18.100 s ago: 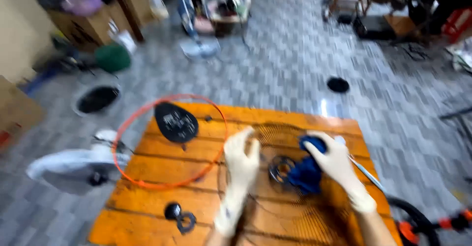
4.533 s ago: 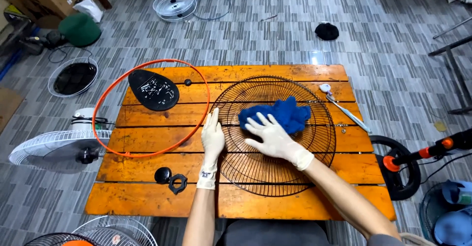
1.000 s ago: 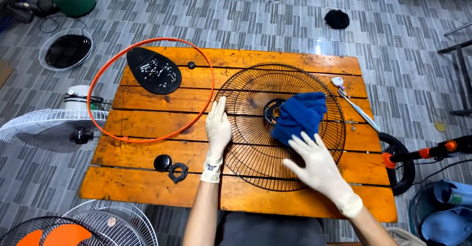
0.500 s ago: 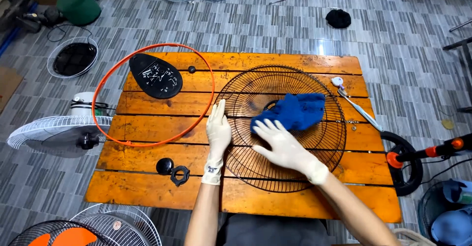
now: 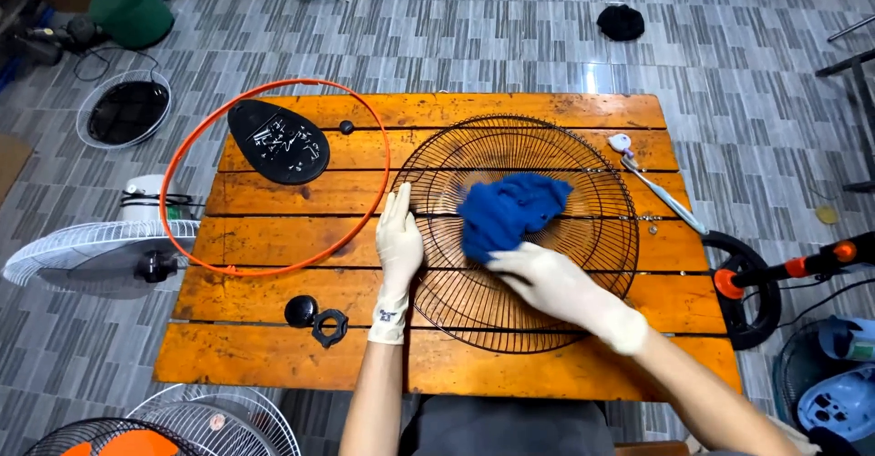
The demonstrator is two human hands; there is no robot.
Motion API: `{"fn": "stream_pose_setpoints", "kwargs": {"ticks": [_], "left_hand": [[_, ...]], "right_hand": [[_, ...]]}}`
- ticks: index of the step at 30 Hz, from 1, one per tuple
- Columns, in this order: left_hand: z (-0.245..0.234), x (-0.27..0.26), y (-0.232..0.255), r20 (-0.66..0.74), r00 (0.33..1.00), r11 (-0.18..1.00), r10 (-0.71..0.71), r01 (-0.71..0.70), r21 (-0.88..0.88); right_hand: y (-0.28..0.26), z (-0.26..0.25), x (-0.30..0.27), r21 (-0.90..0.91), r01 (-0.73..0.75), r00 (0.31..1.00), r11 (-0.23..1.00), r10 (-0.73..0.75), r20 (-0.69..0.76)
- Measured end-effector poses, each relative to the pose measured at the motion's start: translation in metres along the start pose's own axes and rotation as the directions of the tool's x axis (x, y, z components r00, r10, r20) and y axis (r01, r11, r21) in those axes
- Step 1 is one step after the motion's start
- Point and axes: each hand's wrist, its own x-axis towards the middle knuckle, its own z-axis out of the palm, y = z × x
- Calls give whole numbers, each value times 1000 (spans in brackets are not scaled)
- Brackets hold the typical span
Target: Cleaning a metal fan grill using a blue cloth
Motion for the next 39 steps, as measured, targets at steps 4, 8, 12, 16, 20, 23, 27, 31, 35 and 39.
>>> {"fn": "stream_pose_setpoints", "kwargs": {"ticks": [4, 8, 12, 16, 20, 23, 27, 31, 35, 39], "left_hand": [[4, 0, -6, -60, 995, 997, 74, -74, 4], [0, -1, 3, -66, 995, 997, 79, -80, -7], [6, -1, -5, -63, 996, 998, 68, -68, 12], [7, 0, -5, -42, 997, 998, 57, -56, 23], [7, 1, -7, -61, 996, 997, 63, -61, 38], [13, 2, -15, -43, 998, 998, 52, -51, 31], [15, 4, -19, -55, 996, 997, 75, -72, 41], [13, 3, -19, -47, 997, 998, 66, -65, 21], [7, 3, -11, -23, 997, 997, 71, -71, 13], [3, 0, -5, -25, 997, 997, 67, -67, 27]], "right_hand": [[3, -31, -39, -42, -170, 984, 984, 173, 54], [-7, -73, -61, 100, -299, 952, 949, 291, 92], [36, -47, -45, -147, -93, 898, 985, 19, -439], [20, -4, 3, -285, -285, 933, 915, 196, -301], [25, 25, 48, -448, -219, 968, 867, 137, -209], [18, 37, 105, -372, -101, 949, 923, -23, -314], [17, 57, 159, -265, 20, 907, 964, -130, -401], [-2, 60, 142, -367, 75, 942, 927, -187, -279], [-6, 39, 99, -334, 121, 976, 935, -174, -134], [-22, 21, 47, -344, 193, 977, 919, -214, -25]]}}
